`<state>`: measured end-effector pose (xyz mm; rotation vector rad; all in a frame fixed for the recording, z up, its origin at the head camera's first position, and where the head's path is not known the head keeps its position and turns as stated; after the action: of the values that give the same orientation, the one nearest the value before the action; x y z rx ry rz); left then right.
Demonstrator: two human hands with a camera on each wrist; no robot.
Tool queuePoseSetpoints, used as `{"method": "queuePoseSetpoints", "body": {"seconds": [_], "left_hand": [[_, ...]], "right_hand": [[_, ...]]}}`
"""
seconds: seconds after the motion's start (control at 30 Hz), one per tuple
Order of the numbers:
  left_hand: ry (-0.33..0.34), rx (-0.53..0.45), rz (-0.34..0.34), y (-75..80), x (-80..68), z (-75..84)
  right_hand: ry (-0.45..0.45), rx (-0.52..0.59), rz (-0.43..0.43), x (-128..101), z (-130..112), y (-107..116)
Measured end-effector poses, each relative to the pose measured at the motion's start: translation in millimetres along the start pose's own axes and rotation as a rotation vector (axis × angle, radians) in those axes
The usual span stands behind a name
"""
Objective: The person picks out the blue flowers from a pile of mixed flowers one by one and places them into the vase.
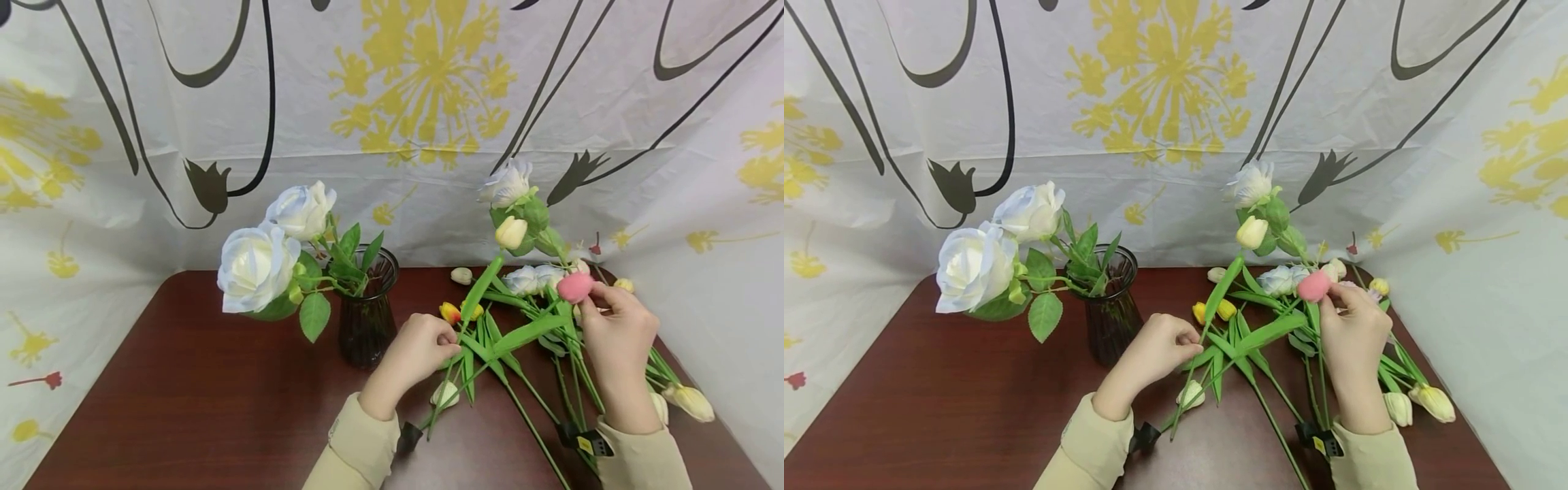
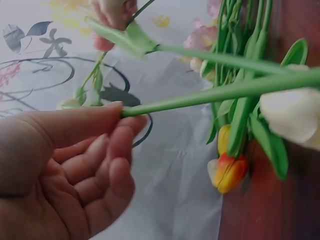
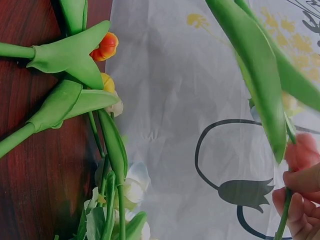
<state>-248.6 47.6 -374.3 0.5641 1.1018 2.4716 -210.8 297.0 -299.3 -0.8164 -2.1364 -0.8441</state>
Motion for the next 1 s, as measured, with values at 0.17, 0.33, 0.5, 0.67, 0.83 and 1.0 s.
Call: {"method": "queuePoseSetpoints", "body": {"seconds": [0.17, 0.33, 0.5, 0.67, 0.83, 1.0], "left_hand": [[0.089, -0.035, -0.03, 3.2, -2.3, -14.7], [0.158, -0.068, -0.025, 3.1, -3.6, -25.6], [0.186, -0.068, -0.02, -2.6, -2.0, -32.0], [0.205, -0.024, -0.033, -11.2, 0.0, -38.6], [0.252, -0.001, -0.092, -22.1, -0.4, -45.7], [0.276, 0.003, -0.144, -32.9, -2.2, -51.7]], "right_hand": [[-0.046, 0.014, -0.03, -2, 3, -2], [-0.038, 0.003, -0.037, -2, 3, -3], [-0.033, 0.003, -0.035, -2, 3, -3], [-0.033, 0.005, -0.035, -2, 5, -4], [-0.031, 0.009, -0.032, -2, 6, -4], [-0.037, 0.006, -0.036, -2, 5, -5]]}}
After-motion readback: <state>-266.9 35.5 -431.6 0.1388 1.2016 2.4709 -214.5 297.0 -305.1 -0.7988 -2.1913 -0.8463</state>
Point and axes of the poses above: each hand's wrist, its own x-axis towards the middle knuckle, its own y-axis out of the back of the hand, z = x × y, the point moved 9 cm from there along x, towards the middle knuckle, and after that the axes turned 8 degrees about x, right-handed, at the moved point
